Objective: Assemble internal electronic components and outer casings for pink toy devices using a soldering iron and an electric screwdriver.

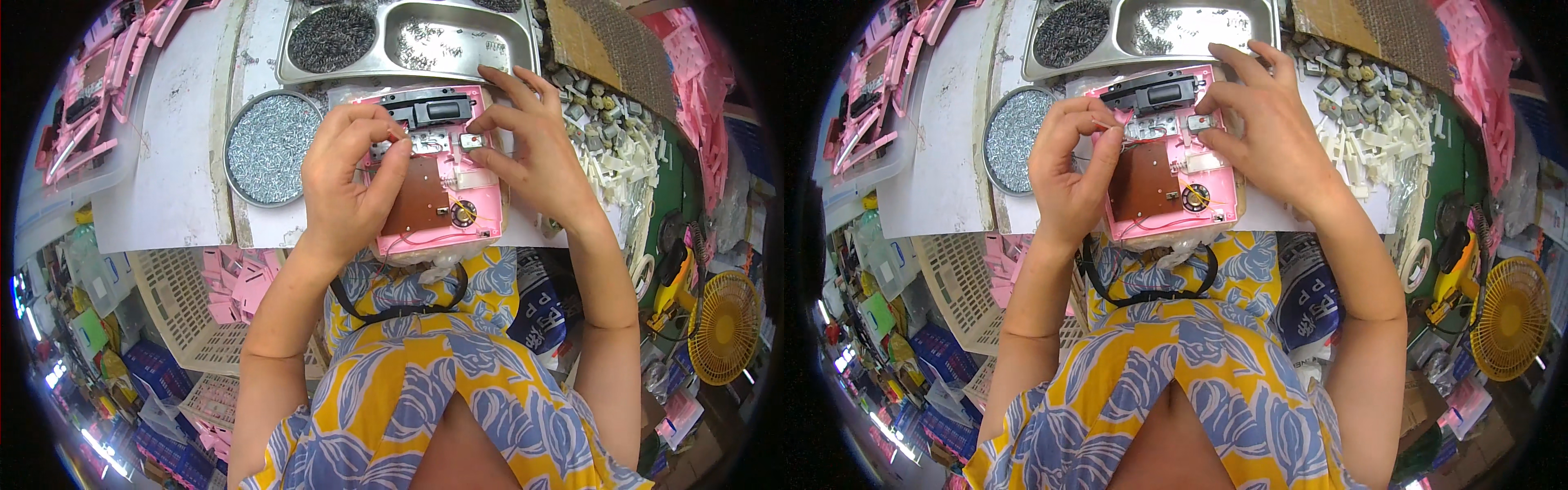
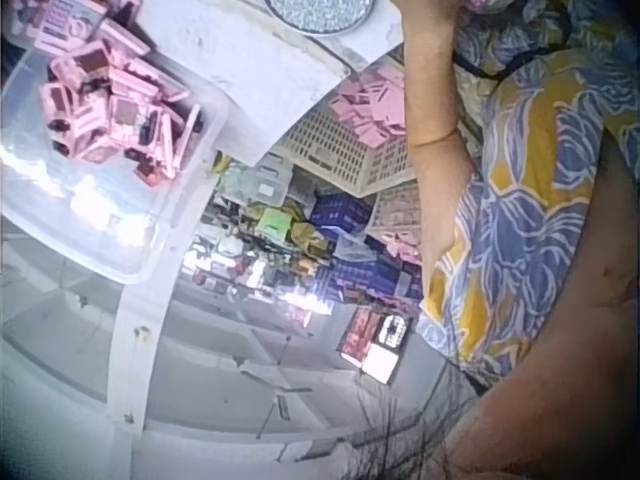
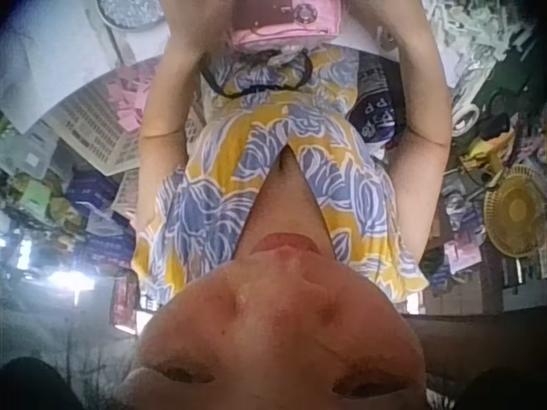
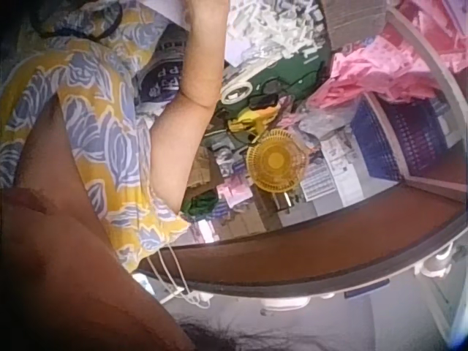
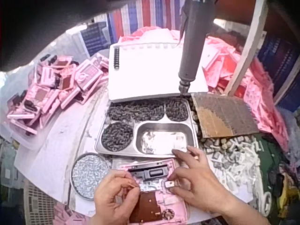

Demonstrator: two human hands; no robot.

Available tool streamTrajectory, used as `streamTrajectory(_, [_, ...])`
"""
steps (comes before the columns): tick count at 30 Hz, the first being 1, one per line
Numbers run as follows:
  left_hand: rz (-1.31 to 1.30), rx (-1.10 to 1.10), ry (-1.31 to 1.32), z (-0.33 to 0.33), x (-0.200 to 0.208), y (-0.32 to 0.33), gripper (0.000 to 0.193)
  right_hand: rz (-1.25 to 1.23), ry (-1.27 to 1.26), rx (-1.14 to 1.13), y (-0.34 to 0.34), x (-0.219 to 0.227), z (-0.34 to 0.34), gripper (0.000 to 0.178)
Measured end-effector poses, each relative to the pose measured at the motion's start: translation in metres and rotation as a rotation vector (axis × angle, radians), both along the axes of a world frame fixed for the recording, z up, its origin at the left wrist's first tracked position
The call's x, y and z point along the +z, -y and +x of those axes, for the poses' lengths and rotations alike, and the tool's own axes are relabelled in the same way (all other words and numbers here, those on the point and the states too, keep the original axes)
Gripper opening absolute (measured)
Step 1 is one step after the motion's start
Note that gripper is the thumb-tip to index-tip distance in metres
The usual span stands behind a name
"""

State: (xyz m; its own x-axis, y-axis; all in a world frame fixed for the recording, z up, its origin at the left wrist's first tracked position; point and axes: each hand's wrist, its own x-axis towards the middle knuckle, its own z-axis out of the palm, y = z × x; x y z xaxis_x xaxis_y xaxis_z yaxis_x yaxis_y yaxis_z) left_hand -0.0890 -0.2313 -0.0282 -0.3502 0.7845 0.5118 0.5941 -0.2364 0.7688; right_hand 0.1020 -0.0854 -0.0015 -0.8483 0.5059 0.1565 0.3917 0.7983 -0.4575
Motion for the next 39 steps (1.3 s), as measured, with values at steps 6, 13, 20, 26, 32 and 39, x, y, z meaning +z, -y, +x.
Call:
streamTrajectory(6, [-0.051, -0.101, 0.011, -0.007, 0.014, -0.011, 0.008, 0.189, -0.165, -0.017, 0.013, 0.014, 0.0, 0.031])
streamTrajectory(13, [-0.114, -0.083, -0.147, -0.015, 0.025, -0.006, 0.011, 0.091, -0.303, 0.072, 0.025, -0.008, -0.027, 0.017])
streamTrajectory(20, [-0.012, 0.266, -0.376, 0.006, 0.028, 0.026, 0.029, -0.181, -0.382, -0.096, 0.04, -0.002, 0.009, 0.013])
streamTrajectory(26, [-0.415, -0.347, 0.145, 0.029, 0.034, -0.007, 0.019, -0.281, -0.49, -0.007, 0.037, -0.004, 0.014, 0.015])
streamTrajectory(32, [-0.713, -0.593, 0.416, 0.005, 0.042, -0.027, 0.017, 0.132, -0.555, 0.17, 0.026, -0.004, 0.027, 0.019])
streamTrajectory(39, [-0.508, -0.425, 0.026, 0.019, 0.031, -0.023, 0.007, 0.037, -0.512, -0.062, 0.022, -0.003, 0.096, 0.021])
